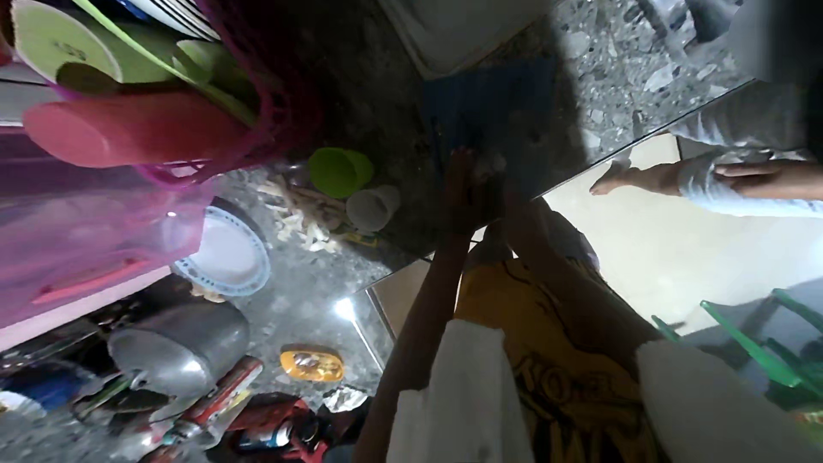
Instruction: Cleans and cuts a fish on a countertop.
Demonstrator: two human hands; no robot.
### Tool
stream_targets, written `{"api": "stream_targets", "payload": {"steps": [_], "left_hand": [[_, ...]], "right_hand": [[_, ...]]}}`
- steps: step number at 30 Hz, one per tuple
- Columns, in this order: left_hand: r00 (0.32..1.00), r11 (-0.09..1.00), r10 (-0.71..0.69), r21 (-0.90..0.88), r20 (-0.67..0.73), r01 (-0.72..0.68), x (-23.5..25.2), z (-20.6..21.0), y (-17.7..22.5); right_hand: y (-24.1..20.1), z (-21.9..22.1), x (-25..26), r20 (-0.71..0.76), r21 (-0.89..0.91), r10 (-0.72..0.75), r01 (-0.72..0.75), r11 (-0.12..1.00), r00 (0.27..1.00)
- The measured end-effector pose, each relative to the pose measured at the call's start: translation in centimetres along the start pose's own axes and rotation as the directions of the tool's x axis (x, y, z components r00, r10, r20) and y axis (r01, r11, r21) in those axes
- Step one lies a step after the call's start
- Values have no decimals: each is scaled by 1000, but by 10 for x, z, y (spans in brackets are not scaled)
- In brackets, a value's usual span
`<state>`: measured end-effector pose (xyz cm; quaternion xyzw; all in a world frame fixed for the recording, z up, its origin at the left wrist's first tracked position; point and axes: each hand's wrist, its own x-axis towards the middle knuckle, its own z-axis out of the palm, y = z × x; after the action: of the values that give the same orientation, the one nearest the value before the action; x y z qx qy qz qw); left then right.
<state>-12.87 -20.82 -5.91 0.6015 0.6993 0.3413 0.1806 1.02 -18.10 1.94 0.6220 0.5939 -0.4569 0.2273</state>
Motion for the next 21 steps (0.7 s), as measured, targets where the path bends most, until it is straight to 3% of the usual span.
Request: {"api": "stream_targets", "payload": {"steps": [5, 10, 13, 17, 21], "left_hand": [[998, 998, -63, -19, 24, 64, 6, -3, 6], [997, 996, -75, -48, 22, 76, -2, -3, 3], [997, 995, -77, -57, 5, 77, 3, 1, 2], [988, 990, -118, -89, -103, 109, 6, 5, 6], [975, 969, -223, -109, 10, 223, -2, -12, 14]], "right_hand": [[24, -6, -26, 49, -46, 18, -16, 999, 999], [-22, -8, 14, -100, -36, -73, 70, 997, 992], [-24, -18, 21, -127, -35, -102, 98, 995, 987], [11, -15, -14, -5, -32, -35, 34, 999, 999], [35, -12, -35, 58, -99, 5, 1, 995, 998]]}}
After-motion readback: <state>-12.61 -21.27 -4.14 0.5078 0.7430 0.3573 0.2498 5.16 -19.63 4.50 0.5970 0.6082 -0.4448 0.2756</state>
